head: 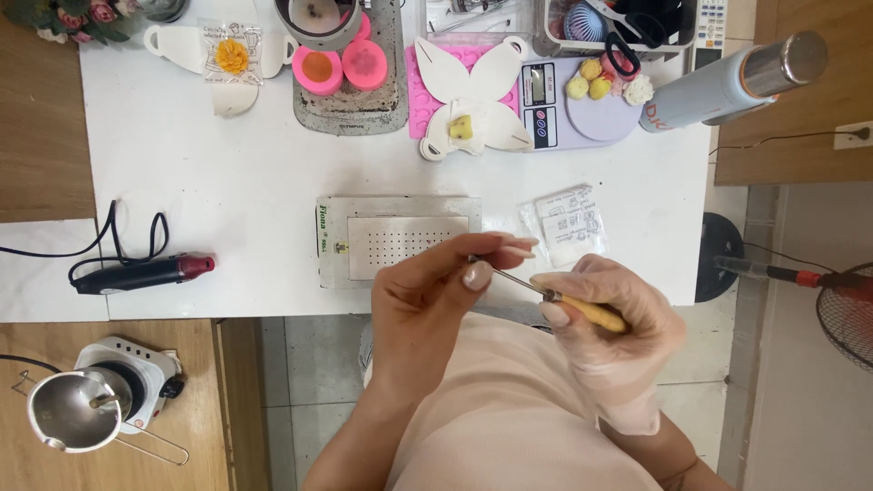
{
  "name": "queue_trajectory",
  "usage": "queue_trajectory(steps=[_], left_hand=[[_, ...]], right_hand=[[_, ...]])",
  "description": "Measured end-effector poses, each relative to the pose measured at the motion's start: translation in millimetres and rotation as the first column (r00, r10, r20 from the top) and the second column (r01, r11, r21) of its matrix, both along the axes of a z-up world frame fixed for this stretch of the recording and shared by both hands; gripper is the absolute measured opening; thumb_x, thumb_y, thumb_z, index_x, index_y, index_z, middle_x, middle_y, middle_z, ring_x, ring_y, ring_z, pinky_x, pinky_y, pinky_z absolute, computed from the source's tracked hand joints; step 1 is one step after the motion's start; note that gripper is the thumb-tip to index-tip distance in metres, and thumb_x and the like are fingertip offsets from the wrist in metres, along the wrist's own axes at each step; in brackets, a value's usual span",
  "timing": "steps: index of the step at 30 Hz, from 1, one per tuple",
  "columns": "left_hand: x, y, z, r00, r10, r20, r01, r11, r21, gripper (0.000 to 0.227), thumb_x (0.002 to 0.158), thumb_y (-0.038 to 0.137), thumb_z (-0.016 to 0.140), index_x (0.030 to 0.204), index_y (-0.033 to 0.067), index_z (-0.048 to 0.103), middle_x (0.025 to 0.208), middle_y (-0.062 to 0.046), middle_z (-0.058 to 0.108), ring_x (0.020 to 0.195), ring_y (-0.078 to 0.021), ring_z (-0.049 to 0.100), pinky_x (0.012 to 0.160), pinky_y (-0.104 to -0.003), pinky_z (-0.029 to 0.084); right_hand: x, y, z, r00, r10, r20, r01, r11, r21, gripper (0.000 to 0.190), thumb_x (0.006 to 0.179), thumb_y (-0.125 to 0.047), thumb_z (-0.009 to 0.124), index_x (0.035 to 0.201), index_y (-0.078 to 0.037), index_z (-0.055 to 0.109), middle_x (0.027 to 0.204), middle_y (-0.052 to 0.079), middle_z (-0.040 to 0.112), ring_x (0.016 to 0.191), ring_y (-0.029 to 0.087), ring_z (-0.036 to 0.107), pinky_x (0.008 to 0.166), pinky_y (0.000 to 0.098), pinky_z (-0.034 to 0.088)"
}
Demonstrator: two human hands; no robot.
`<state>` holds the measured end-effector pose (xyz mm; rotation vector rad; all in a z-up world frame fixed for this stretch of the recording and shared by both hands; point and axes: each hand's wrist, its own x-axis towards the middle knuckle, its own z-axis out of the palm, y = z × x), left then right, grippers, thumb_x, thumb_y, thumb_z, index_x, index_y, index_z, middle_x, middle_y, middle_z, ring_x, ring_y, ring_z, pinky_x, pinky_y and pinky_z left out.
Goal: Inserting a wick into a flower-shaped wax candle and securing it.
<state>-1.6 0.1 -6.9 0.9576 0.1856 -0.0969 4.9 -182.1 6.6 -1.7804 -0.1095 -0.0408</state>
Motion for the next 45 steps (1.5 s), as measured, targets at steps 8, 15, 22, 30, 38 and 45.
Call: queue_trajectory(steps=[8,15,22,30,38,45], left_hand=[[8,3,-29,0.980,-0.022,-0.196,-0.146,0.588,-0.795,0.023,0.109,0.018,0.059,0.131,0.0130,0.066,0.130,-0.002,0.068,0.151,-0.0238,0.044,0.116,-0.036,0.046],[8,0,-23,0.989,-0.062,-0.133,-0.093,0.440,-0.893,0.019,0.111,0.028,0.058,0.125,0.0277,0.070,0.150,0.010,0.056,0.158,-0.0190,0.034,0.124,-0.038,0.036],[6,-10,-32,0.975,-0.104,-0.196,-0.134,0.425,-0.895,0.021,0.110,0.029,0.056,0.128,0.0290,0.068,0.145,0.009,0.056,0.155,-0.0196,0.035,0.123,-0.041,0.036],[1,-13,-43,0.980,-0.131,-0.147,-0.074,0.450,-0.890,0.027,0.112,0.028,0.052,0.136,0.0267,0.064,0.145,0.010,0.056,0.156,-0.0191,0.033,0.122,-0.043,0.033],[-2,-17,-55,0.966,-0.174,-0.191,-0.090,0.466,-0.880,0.026,0.110,0.032,0.055,0.134,0.0300,0.064,0.146,0.010,0.056,0.148,-0.0142,0.040,0.120,-0.041,0.034],[0,-16,-58,0.953,-0.223,-0.206,-0.087,0.450,-0.889,0.026,0.110,0.039,0.054,0.133,0.0298,0.064,0.143,0.010,0.057,0.138,-0.0106,0.047,0.115,-0.038,0.039]], right_hand=[[7,11,34,0.999,-0.048,-0.018,0.043,0.972,-0.230,0.016,0.089,0.001,0.081,0.103,0.001,0.073,0.089,0.007,0.072,0.069,0.005,0.055,0.061,0.0194,0.043],[14,22,29,1.000,0.008,-0.001,-0.008,0.951,-0.310,0.036,0.079,0.001,0.089,0.110,-0.001,0.069,0.093,0.004,0.070,0.070,0.004,0.050,0.060,0.0178,0.040],[27,39,12,0.997,0.075,-0.013,-0.076,0.980,-0.183,0.058,0.065,-0.001,0.094,0.118,-0.001,0.069,0.092,0.005,0.062,0.072,0.009,0.044,0.064,0.0212,0.037],[30,39,5,0.985,0.006,0.175,0.033,0.975,-0.221,0.034,0.075,0.003,0.091,0.105,0.000,0.075,0.081,0.003,0.063,0.072,0.010,0.053,0.063,0.0246,0.041],[39,40,4,0.997,-0.068,0.041,0.073,0.986,-0.151,0.023,0.079,0.003,0.089,0.098,-0.001,0.077,0.080,0.002,0.064,0.072,0.008,0.053,0.063,0.0227,0.041],[42,37,4,0.992,-0.072,-0.103,0.067,0.997,-0.050,0.017,0.083,0.004,0.085,0.098,0.000,0.078,0.086,0.002,0.069,0.079,0.006,0.060,0.069,0.0214,0.049]])
